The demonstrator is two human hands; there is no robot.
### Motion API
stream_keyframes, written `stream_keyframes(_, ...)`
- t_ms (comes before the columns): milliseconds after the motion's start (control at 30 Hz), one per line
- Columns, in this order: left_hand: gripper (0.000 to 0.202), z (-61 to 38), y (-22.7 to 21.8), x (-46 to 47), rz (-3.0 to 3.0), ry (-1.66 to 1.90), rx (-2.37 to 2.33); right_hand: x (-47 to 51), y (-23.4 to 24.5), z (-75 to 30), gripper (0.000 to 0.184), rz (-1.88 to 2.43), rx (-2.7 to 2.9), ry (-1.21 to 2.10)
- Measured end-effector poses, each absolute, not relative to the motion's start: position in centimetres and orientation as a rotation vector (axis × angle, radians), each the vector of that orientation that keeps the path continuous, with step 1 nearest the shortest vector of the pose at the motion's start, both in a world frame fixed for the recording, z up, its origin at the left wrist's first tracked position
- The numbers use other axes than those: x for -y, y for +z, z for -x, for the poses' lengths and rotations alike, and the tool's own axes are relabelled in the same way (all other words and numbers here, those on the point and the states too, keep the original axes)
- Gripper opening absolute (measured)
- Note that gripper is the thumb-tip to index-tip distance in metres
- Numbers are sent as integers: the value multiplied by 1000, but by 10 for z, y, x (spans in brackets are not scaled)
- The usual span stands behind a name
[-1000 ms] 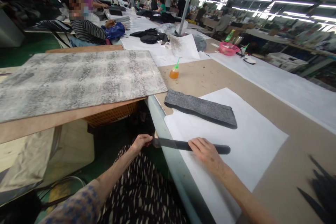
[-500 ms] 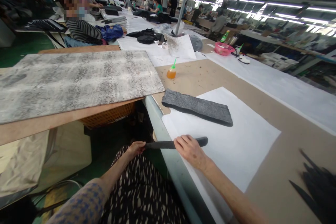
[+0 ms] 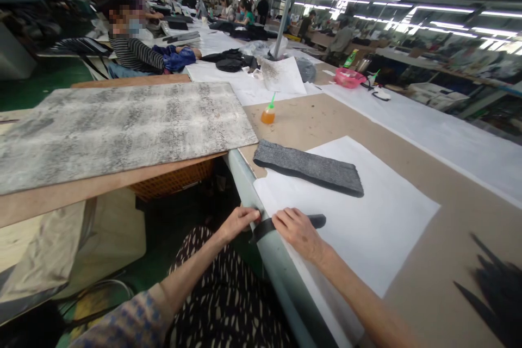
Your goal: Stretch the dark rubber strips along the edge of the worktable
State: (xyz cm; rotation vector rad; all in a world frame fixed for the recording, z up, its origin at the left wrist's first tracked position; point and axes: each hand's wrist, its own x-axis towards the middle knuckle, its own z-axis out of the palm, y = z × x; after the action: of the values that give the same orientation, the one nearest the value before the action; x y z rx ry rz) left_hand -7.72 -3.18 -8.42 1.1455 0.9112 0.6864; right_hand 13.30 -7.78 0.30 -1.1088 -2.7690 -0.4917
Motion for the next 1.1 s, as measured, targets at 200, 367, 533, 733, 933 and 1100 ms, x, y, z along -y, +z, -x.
stream_keyframes(200, 36, 52, -59, 40, -1159, 585, -871, 80, 2, -136, 17, 1162, 2731, -402)
stream_keyframes(367, 32, 56, -65, 32, -1170, 506, -855, 88, -1, -164, 22, 1210, 2652, -353)
stream_keyframes(533, 30, 60, -75, 25, -1209, 502, -857, 100, 1, -198, 27, 1272, 2567, -303)
stream_keyframes(733, 27, 87, -100, 22, -1186, 436, -953, 93, -1, -180, 26, 1216, 2648, -413)
stream_keyframes(933, 28, 128, -111, 28, -1163, 451, -1086, 78, -6, -142, 21, 963, 2802, -552)
stream_keyframes(1100, 28, 149, -93, 31, -1185, 400, -1044, 79, -3, -144, 22, 904, 2808, -514)
